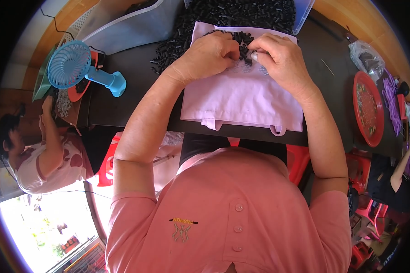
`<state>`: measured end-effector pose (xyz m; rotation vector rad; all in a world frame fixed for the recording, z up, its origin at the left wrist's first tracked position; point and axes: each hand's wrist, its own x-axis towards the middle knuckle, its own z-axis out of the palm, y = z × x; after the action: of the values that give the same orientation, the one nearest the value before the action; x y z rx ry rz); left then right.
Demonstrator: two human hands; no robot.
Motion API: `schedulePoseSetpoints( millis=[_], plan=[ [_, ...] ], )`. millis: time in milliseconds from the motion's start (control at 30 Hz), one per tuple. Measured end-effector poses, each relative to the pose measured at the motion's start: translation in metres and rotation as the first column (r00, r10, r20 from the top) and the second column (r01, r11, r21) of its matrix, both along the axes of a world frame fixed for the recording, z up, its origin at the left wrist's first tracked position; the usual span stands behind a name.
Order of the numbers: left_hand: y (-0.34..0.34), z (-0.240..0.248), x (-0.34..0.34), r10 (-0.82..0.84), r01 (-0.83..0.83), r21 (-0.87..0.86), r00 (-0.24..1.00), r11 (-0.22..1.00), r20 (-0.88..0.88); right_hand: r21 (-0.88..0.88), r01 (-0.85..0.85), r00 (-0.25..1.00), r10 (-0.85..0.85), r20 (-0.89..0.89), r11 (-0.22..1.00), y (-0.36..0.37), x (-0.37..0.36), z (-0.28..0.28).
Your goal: The person assembles small components by hand, inserting metal pins into black plastic pieces and placing the assembled parts on a cloth.
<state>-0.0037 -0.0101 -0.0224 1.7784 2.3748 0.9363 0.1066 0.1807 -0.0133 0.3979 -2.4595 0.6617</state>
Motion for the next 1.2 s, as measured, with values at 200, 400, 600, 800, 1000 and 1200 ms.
schedulePoseSetpoints(
  millis=[200,400,600,800,1000,1200],
  plan=[
    [0.003,-0.003,0.0,0.016,-0.015,0.028,0.998,0.999,-0.053,-0.001,-0.003,1.0,0.003,0.01,1.0,-0.001,0.0,-0.001],
    [0.009,-0.008,0.007,0.082,-0.066,0.075,0.97,0.995,-0.23,0.006,0.001,1.0,-0.001,0.026,1.0,-0.002,0.0,0.001],
    [0.019,-0.015,0.012,0.111,-0.059,0.126,0.883,0.99,-0.457,0.017,-0.002,0.999,0.001,0.037,1.0,-0.002,-0.001,0.001],
    [0.023,-0.017,0.022,0.18,-0.145,0.11,0.863,0.983,-0.473,-0.001,0.003,0.999,-0.003,0.039,1.0,-0.001,-0.001,0.001],
    [0.016,-0.008,0.012,0.201,-0.17,0.167,0.961,0.971,-0.19,-0.023,0.015,0.999,-0.014,0.031,1.0,-0.002,0.0,0.004],
    [0.01,-0.006,0.01,0.106,-0.098,0.044,0.967,0.994,-0.23,-0.015,0.014,1.0,-0.014,-0.006,1.0,0.0,0.001,0.004]
  ],
)
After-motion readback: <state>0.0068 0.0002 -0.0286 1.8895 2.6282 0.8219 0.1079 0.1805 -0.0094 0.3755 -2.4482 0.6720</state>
